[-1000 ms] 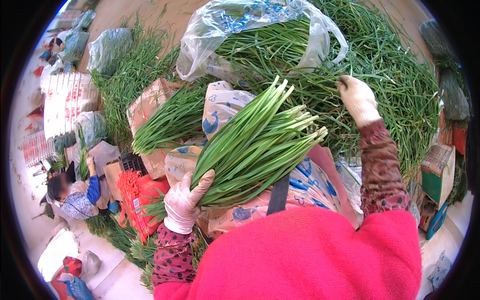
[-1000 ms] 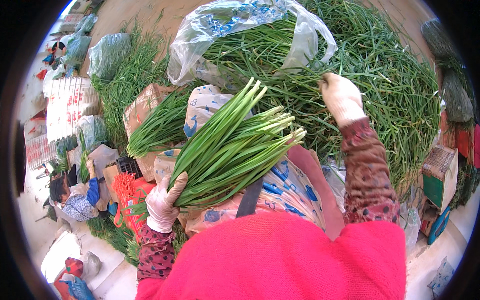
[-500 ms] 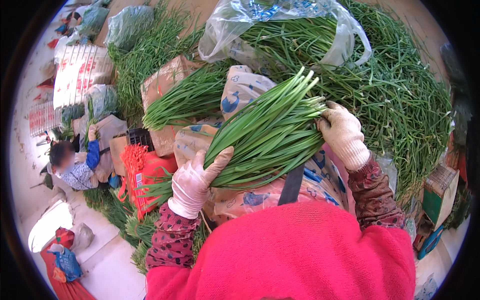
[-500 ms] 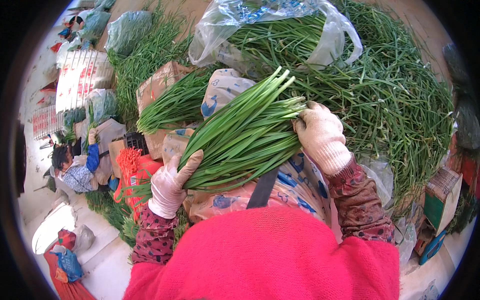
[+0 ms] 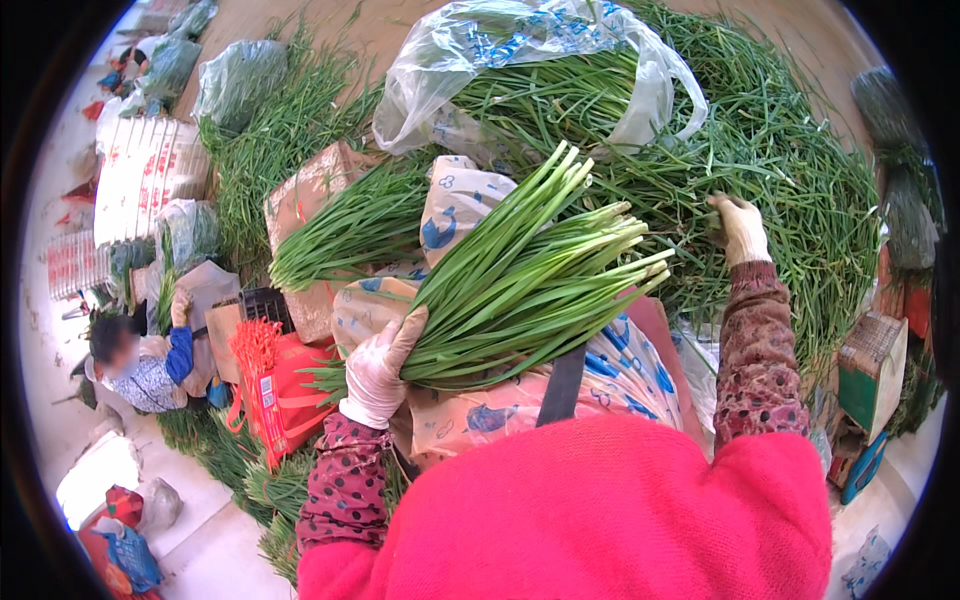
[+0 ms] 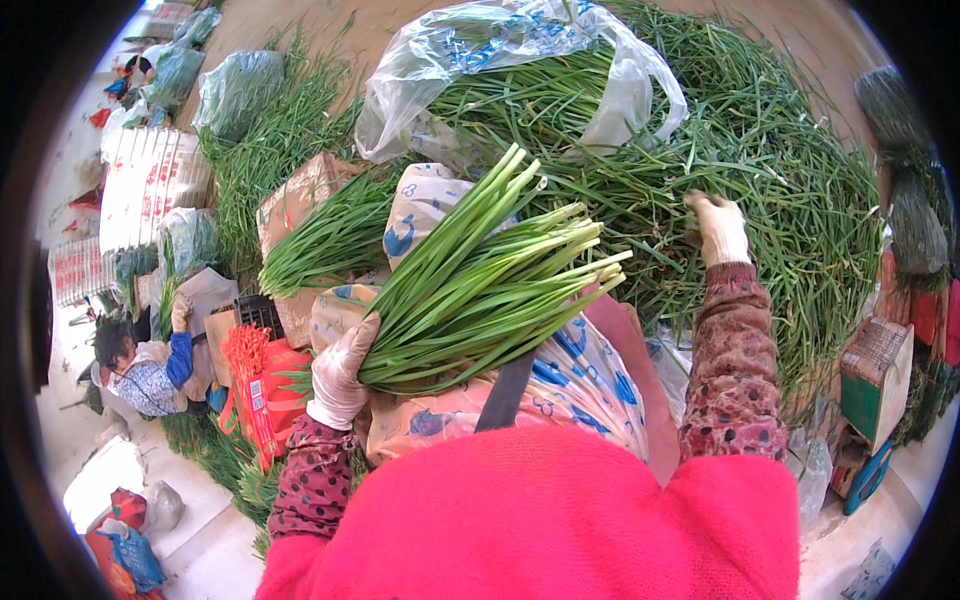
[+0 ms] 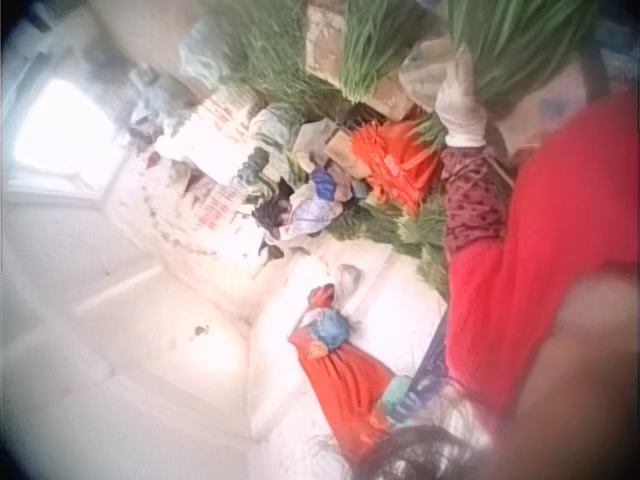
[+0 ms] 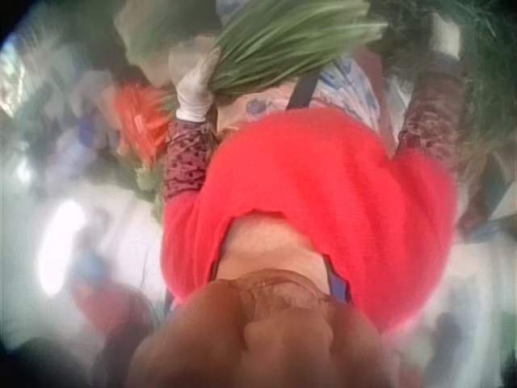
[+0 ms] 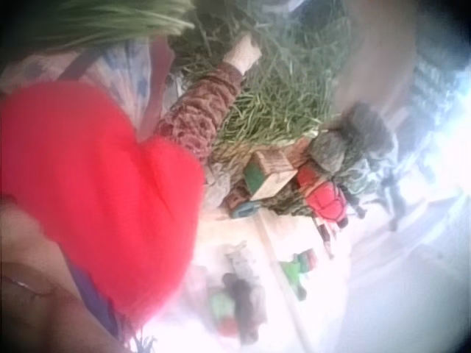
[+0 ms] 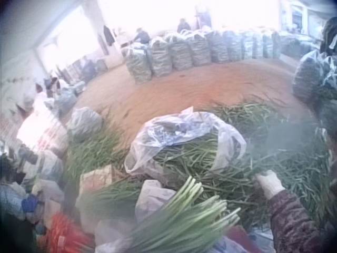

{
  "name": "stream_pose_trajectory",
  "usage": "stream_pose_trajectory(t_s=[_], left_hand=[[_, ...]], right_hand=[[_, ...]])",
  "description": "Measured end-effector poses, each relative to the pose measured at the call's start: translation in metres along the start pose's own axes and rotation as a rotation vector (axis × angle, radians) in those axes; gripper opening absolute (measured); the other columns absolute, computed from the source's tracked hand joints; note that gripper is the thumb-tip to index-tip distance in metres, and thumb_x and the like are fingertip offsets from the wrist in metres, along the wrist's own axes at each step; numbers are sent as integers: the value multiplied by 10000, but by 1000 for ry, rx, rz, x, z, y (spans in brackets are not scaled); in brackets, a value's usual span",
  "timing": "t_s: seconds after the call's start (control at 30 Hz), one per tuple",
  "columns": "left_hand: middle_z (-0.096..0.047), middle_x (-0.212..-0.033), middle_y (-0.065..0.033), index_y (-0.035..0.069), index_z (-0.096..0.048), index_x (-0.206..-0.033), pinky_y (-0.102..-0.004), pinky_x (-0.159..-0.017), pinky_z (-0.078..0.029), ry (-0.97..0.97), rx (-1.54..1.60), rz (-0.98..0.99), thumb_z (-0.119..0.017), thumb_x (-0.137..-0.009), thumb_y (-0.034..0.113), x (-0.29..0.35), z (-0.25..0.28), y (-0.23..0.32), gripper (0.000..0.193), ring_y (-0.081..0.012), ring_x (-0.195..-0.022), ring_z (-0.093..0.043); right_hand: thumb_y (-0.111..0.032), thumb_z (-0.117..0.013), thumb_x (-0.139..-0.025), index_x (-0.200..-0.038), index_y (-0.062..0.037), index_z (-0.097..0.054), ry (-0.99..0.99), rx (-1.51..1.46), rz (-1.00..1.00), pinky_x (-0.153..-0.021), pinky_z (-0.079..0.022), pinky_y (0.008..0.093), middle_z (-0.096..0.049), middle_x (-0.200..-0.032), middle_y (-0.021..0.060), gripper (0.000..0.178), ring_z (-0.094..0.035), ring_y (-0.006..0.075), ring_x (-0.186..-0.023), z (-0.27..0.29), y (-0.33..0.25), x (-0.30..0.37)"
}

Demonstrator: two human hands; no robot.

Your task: The person sorts through green chives by hand, removing debris and aligning the stalks into bundles. They secure a bundle with a red tie and place it aside among other piles of vegetables.

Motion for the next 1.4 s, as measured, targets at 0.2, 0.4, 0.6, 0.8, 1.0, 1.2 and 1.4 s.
stream_pose_trajectory(t_s=[0.2,0.4,0.6,0.8,1.0,1.2,1.4], left_hand=[[-678,-1102,-150,89,-502,-1366,-394,-723,-541,-19,124,54,-665,-701,16,-4,-10,-15,689,-338,-864,-676],[-658,-1201,-144,72,-475,-1401,-329,-879,-510,-121,323,194,-734,-736,17,-4,-6,-20,715,-269,-1031,-664],[-593,-1295,-97,56,-424,-1431,-306,-919,-468,-353,1040,637,-756,-704,-40,10,-5,-39,806,-169,-1133,-575],[-640,-1137,-198,28,-369,-1434,-256,-464,-451,-454,1643,855,-740,-599,-45,3,4,-47,916,-185,-631,-613],[-649,-1002,-210,54,-333,-1431,-253,-411,-389,-423,1770,856,-770,-573,-15,6,1,-41,965,-195,-539,-556],[-631,-1057,-273,28,-373,-1407,-249,-414,-368,-393,1894,983,-753,-614,-10,10,5,-15,881,-219,-550,-569],[-621,-973,-238,-24,-443,-1311,-243,-418,-329,-515,2024,903,-722,-697,115,31,-14,-19,689,-133,-432,-401]], right_hand=[[-362,-679,-890,-1197,2,-616,-960,320,-7,-663,-534,254,-667,-940,23,480,-613,98,-758,-98,-77,65],[-209,-705,-866,-1027,24,-694,-991,239,22,-645,-523,259,-691,-820,48,283,-631,107,-709,-152,-91,82],[-164,-640,-878,-1012,1,-685,-500,108,314,-606,-502,240,-691,-830,51,218,-625,107,-667,-105,-106,50],[-212,-623,-879,-988,-8,-666,-172,340,273,-596,-488,291,-696,-823,61,235,-640,156,-656,25,-75,-26],[-220,-691,-804,-1310,-2,-554,-434,500,585,-956,-464,319,-647,-1197,147,568,-613,207,-1078,-24,-98,64],[-130,-665,-834,-1387,23,-458,-1019,116,533,-917,-473,265,-611,-1230,74,610,-578,115,-1068,-128,-136,125],[-168,-678,-844,-1267,41,-544,-1160,114,405,-814,-521,263,-651,-1083,48,490,-619,104,-917,-141,-111,113]])
Point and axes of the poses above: each hand's wrist, its own x-axis away from the middle knuckle, its own z-axis out of the back of the hand, y = z × x, the point moved 1 cm from there along -x, towards the middle knuckle
